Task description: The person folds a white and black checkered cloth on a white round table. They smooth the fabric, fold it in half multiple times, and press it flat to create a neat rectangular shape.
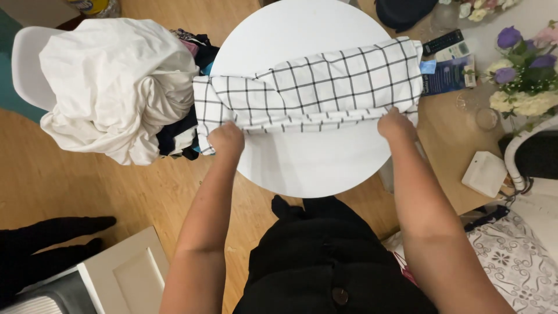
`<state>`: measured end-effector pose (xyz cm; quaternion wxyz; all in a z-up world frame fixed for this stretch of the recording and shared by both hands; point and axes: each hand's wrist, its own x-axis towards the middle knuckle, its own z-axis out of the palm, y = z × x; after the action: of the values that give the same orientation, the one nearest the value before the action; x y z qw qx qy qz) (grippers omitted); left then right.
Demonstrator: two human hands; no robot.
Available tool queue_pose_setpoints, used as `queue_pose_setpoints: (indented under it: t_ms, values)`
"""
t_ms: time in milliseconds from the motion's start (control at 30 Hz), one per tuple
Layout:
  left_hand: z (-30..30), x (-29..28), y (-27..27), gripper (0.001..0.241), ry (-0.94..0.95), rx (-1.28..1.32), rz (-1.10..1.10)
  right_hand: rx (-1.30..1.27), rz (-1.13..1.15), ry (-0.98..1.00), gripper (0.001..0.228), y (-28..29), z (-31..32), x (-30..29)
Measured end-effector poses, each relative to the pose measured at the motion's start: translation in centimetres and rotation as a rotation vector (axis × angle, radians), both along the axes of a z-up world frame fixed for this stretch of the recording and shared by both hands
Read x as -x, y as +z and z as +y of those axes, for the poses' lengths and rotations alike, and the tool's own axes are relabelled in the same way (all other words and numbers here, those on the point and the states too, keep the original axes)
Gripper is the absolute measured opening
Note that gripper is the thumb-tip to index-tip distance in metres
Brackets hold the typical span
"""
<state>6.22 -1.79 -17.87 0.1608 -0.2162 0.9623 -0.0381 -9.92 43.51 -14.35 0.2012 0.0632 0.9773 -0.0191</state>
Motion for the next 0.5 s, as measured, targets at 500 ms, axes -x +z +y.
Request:
queue_pose_setpoints:
  t_ms: [500]
  values:
    - [2.2,5.4,19.9,0.096,-0.220,-0.767,1.457,1.676,1.024,0.081,0.053,7.0,-4.5,7.7]
